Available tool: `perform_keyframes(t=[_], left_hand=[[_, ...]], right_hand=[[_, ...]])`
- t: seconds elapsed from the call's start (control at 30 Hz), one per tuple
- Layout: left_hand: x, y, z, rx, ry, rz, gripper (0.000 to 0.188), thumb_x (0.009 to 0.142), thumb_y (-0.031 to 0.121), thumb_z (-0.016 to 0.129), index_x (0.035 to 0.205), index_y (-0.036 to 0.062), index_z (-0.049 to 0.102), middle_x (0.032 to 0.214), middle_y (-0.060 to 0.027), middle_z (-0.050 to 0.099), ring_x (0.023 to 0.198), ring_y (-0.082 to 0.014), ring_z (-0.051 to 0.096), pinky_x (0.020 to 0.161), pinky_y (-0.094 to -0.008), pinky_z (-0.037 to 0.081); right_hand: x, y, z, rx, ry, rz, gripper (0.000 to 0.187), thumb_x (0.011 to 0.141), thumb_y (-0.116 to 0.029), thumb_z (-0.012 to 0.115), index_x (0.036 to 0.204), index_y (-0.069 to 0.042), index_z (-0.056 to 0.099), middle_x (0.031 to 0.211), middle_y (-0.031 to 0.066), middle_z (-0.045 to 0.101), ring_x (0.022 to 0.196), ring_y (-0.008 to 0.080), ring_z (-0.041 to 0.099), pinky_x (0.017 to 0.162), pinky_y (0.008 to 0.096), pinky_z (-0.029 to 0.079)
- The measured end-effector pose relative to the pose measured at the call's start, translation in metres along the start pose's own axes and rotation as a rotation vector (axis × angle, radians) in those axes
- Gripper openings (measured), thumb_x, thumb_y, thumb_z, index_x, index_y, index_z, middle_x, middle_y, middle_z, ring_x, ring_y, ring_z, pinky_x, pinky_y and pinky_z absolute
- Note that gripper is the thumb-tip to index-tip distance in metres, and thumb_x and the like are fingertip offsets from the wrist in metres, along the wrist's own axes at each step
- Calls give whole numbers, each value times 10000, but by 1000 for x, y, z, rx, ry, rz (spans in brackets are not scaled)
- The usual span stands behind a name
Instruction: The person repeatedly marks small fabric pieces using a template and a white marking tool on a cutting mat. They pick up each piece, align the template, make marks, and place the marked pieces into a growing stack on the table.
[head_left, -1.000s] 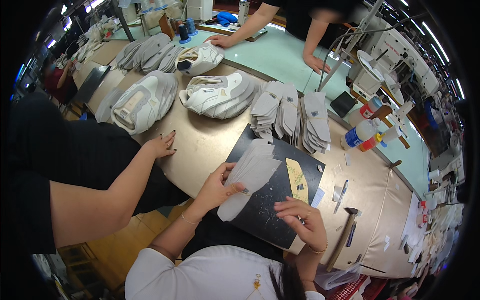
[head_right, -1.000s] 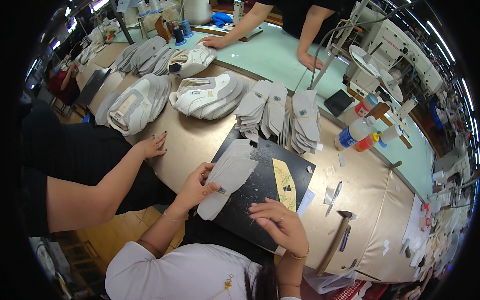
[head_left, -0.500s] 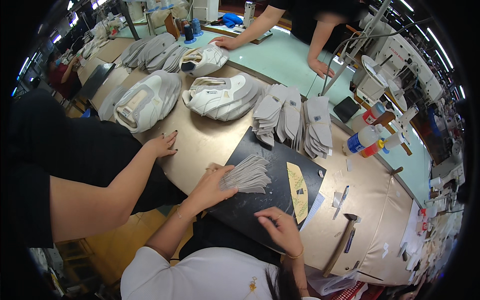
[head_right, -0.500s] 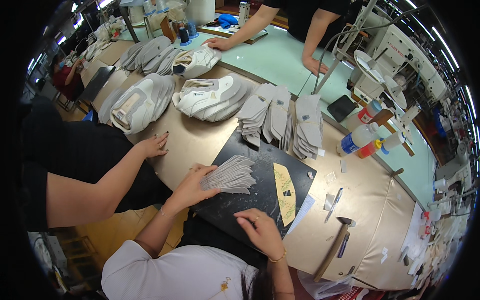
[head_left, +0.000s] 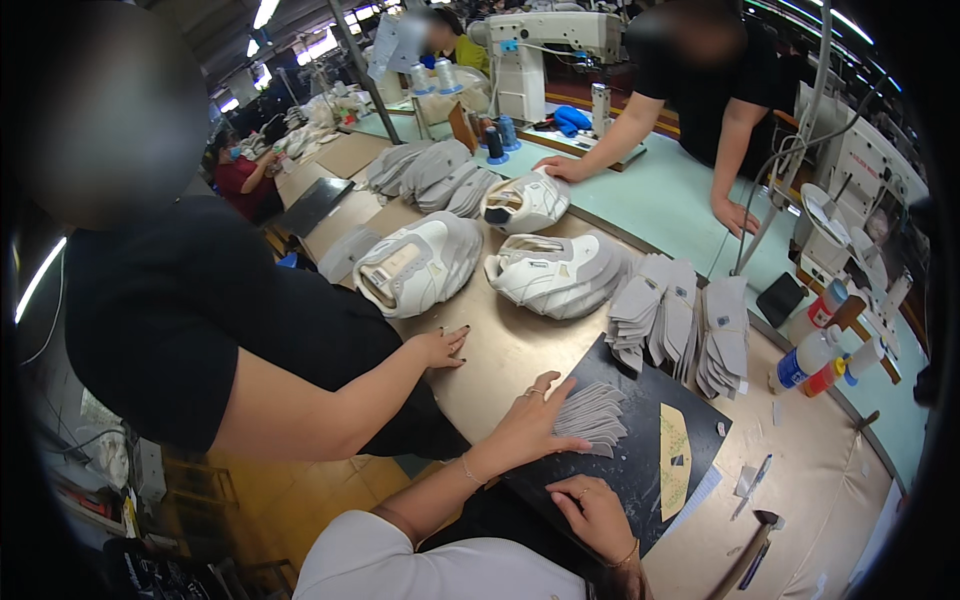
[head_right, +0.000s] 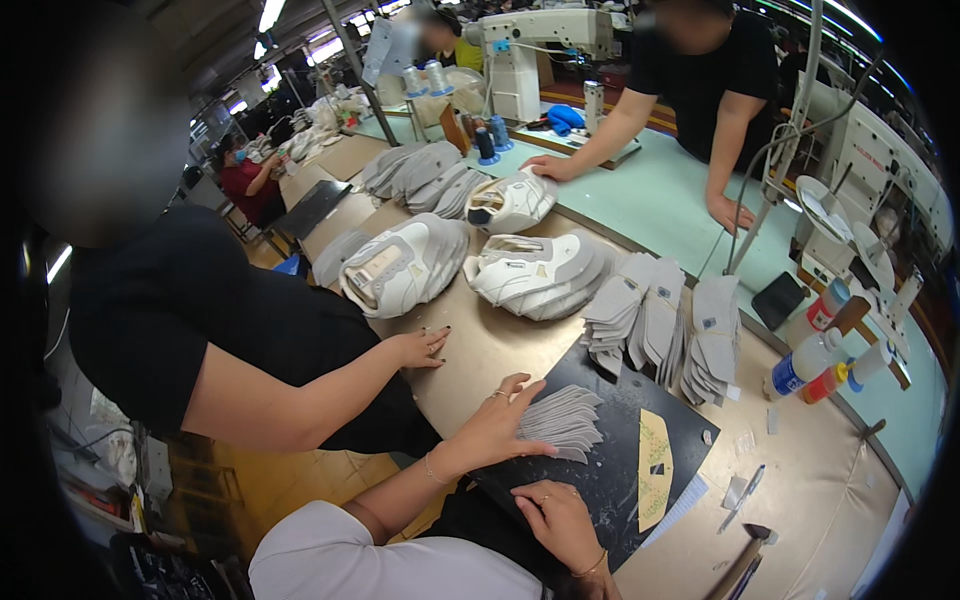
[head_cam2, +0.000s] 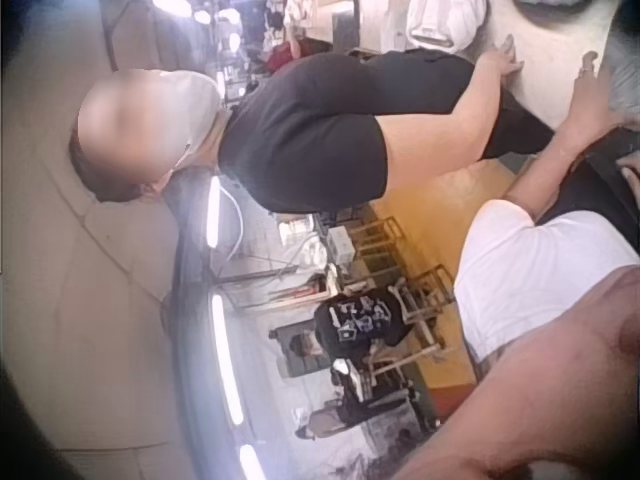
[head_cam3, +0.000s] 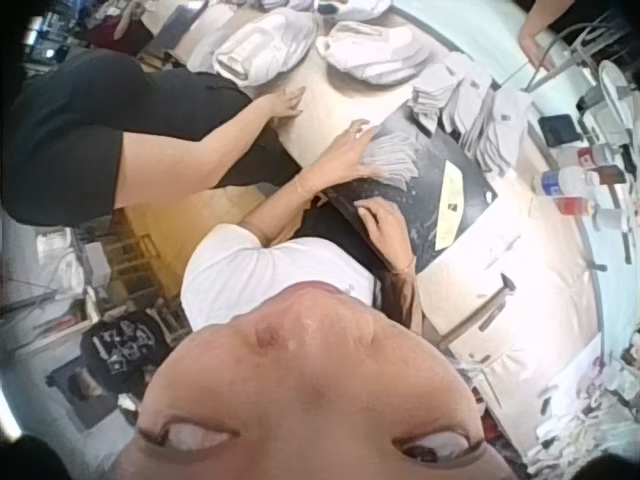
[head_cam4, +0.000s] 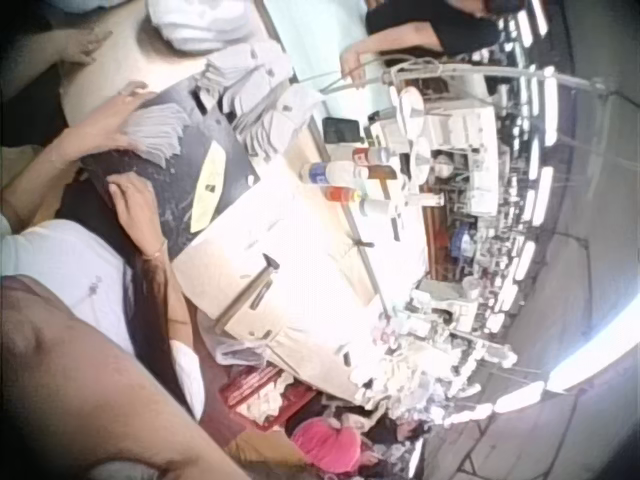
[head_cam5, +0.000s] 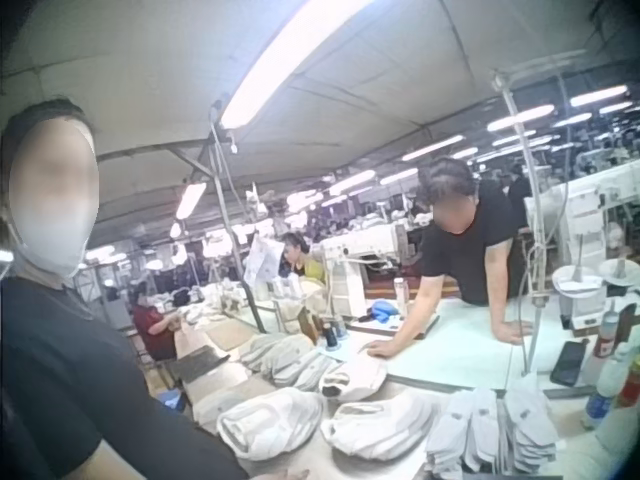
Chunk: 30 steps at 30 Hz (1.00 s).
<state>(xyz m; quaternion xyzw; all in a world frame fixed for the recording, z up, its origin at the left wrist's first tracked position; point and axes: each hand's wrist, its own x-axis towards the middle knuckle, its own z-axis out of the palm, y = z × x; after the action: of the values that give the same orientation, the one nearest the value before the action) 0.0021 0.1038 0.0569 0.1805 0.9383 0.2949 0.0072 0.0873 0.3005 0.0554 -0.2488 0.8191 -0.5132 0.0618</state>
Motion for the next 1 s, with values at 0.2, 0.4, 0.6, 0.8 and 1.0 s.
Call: perform_keyframes(t=[0.2,0.4,0.6,0.8,1.0], left_hand=[[-2,-5,-3,22,-248,-133,932,811,603,757,1407,-51,467,1229,-324,611,1138,-468,615,984,-477,485],[-13,-19,-9,96,-246,-68,777,828,583,733,1225,-54,537,1114,-258,670,1035,-436,657,902,-470,519],[-12,-13,-12,181,-288,-91,958,781,611,768,1400,-52,461,1214,-294,635,1119,-437,630,964,-458,498],[40,-7,-40,81,-239,-144,986,784,608,767,1471,-21,446,1239,-298,626,1185,-426,609,1015,-453,477],[156,-56,-63,144,248,-161,797,832,521,755,1405,7,548,1299,-272,594,1192,-427,601,1026,-462,474]], right_hand=[[-4,38,19,-22,108,19,112,934,-131,662,992,-69,736,894,98,692,862,290,662,797,383,465],[-2,47,20,-59,126,-38,106,936,-140,659,991,-75,723,884,84,674,837,291,644,770,389,449],[-4,47,21,-41,130,-49,103,933,-131,667,1005,-78,718,882,77,669,823,278,639,759,378,445],[-6,51,23,-31,139,-26,126,939,-129,667,1032,-70,728,917,83,684,826,265,638,788,362,447],[-5,47,24,-37,120,-27,128,946,-144,657,1035,-71,715,896,80,666,843,276,640,779,369,450]])
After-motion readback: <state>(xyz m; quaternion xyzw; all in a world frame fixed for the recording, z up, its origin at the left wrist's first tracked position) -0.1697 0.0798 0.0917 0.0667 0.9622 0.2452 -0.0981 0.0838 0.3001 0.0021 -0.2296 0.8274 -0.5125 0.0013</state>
